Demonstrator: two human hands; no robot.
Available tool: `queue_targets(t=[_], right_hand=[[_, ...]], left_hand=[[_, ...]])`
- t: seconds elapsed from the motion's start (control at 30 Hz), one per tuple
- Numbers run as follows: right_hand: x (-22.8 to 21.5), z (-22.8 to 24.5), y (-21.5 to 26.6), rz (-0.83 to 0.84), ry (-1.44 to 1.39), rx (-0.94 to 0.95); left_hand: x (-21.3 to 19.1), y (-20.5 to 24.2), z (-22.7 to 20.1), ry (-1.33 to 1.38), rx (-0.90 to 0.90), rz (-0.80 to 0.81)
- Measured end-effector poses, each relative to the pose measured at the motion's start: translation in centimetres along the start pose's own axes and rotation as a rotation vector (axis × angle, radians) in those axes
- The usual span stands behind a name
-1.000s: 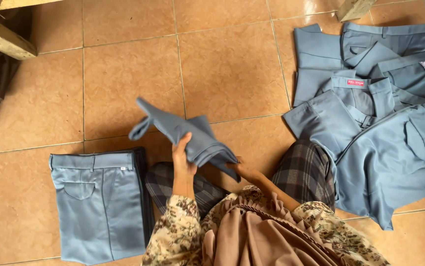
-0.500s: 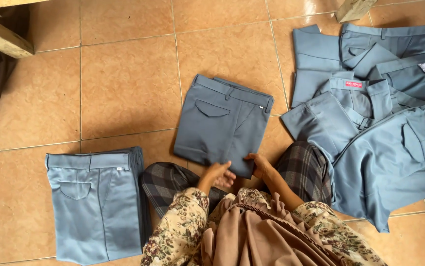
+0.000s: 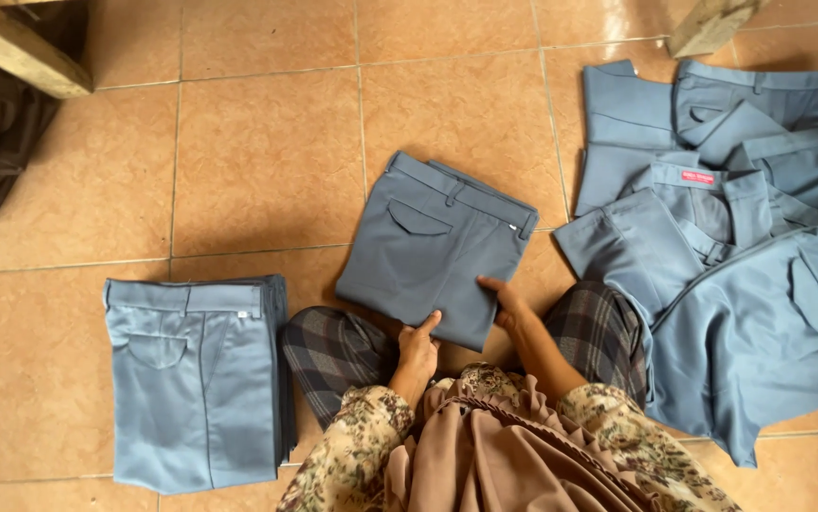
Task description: Folding blue uniform pants into neat rectangles on the floor.
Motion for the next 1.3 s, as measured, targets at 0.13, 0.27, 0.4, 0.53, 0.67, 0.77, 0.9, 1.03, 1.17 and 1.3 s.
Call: queue_targets(t=[0.13, 0.27, 0.4, 0.53, 0.67, 0.77, 0.9, 1.03, 1.17, 1.3], right_hand=[[-1.8, 5.6, -3.9, -0.059, -0.022, -0.082], [-2.3, 8.3, -3.1, -0.194, 0.000, -0.200], [1.3, 11.1, 1.8, -0.242, 0.091, -0.410], [6.4, 15.2, 4.6, -0.163, 0.184, -0.484], [15.3, 18.5, 7.2, 0.058, 0.170, -0.729], [24.0, 18.0, 10.9, 0.187, 0.196, -0.794], [36.2, 12.9, 17.4, 0.478, 0.169, -0.779], [44.5, 4.1, 15.0, 0.666, 0.220, -0.597], [47.3, -9.0, 12.1, 0.775, 0.343, -0.352], [44.1, -18.9, 8.4, 0.660, 0.544, -0.213]], left_hand=[[-1.4, 4.6, -2.4, -0.019, -0.004, -0.017], [-1.5, 7.7, -4.1, -0.005, 0.015, 0.009], [0.1, 8.0, -6.8, 0.021, 0.066, 0.081], [2.3, 10.6, -12.3, 0.058, 0.149, 0.126], [1.4, 12.9, -18.5, 0.115, 0.312, 0.163], [-2.0, 14.3, -22.8, 0.210, 0.448, 0.141], [-9.0, 19.5, -28.4, 0.264, 0.629, 0.035], [-18.9, 22.6, -29.3, 0.296, 0.742, -0.173], [-27.6, 25.1, -27.4, 0.313, 0.773, -0.384], [-38.2, 18.7, -19.0, 0.419, 0.623, -0.516]])
Point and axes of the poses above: each hand's wrist, its own y-axis away from the middle knuckle, its own x-axis out of the palm, z = x × y, the point moved 7 cm from there along -y, towards the middle knuckle, and after that the axes turned 3 degrees about -y, right-handed, at the moved point
